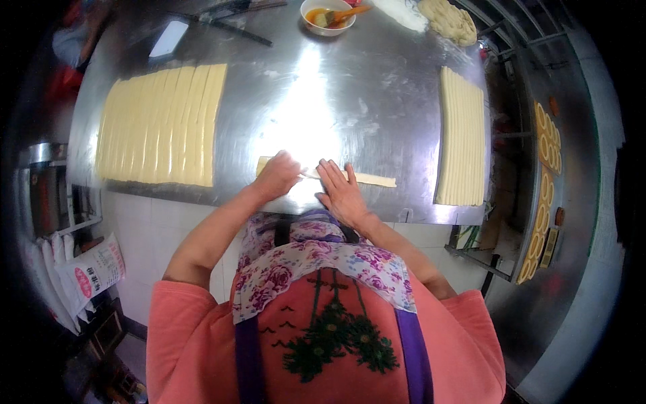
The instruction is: The person repeatedly picks up thin strips of dough from a metal table, stretches them by hand, and stacks them into a neat pile. The process involves consistent hand manipulation of the dough strips to elongate them before placing them on the growing stack.
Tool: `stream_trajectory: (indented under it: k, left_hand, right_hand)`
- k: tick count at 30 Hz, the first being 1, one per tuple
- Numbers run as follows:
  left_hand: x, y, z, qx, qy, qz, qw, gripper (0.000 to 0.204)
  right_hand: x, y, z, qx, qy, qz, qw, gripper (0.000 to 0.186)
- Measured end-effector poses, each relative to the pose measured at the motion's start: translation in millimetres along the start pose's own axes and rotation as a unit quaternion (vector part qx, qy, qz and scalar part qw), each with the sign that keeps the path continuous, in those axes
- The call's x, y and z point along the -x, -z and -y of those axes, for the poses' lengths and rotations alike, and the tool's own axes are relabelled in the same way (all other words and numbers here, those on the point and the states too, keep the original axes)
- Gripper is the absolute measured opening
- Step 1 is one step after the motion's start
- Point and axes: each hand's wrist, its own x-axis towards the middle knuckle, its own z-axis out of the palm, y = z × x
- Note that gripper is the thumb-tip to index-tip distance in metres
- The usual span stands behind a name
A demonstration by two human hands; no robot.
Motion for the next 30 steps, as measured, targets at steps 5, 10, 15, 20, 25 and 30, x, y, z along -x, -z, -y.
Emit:
stream_trajectory:
  k: [5,10,15,20,25,30]
  left_hand:
    - [8,-14,2,0.003,0.022,-0.032,0.999,0.020]
    - [16,24,6,-0.028,0.028,-0.038,0.998,0.017]
    - [29,3,12,-0.039,0.047,-0.016,0.998,0.018]
    - [27,44,7,-0.065,0.004,-0.079,0.995,0.013]
    - [50,34,16,-0.073,0.020,-0.045,0.996,0.016]
    - [64,35,17,-0.078,0.026,-0.098,0.992,0.015]
  right_hand:
    - [-13,-23,8,-0.018,0.025,-0.047,0.998,0.064]
    - [-12,-22,6,-0.008,0.037,-0.071,0.997,0.059]
    - [-26,-19,26,-0.024,0.047,-0.072,0.996,0.062]
    - [-26,-20,23,-0.023,0.066,-0.066,0.995,0.063]
    - [-29,-15,30,0.000,0.057,-0.059,0.997,0.063]
    - [-45,-16,47,-0.024,0.061,0.001,0.998,0.064]
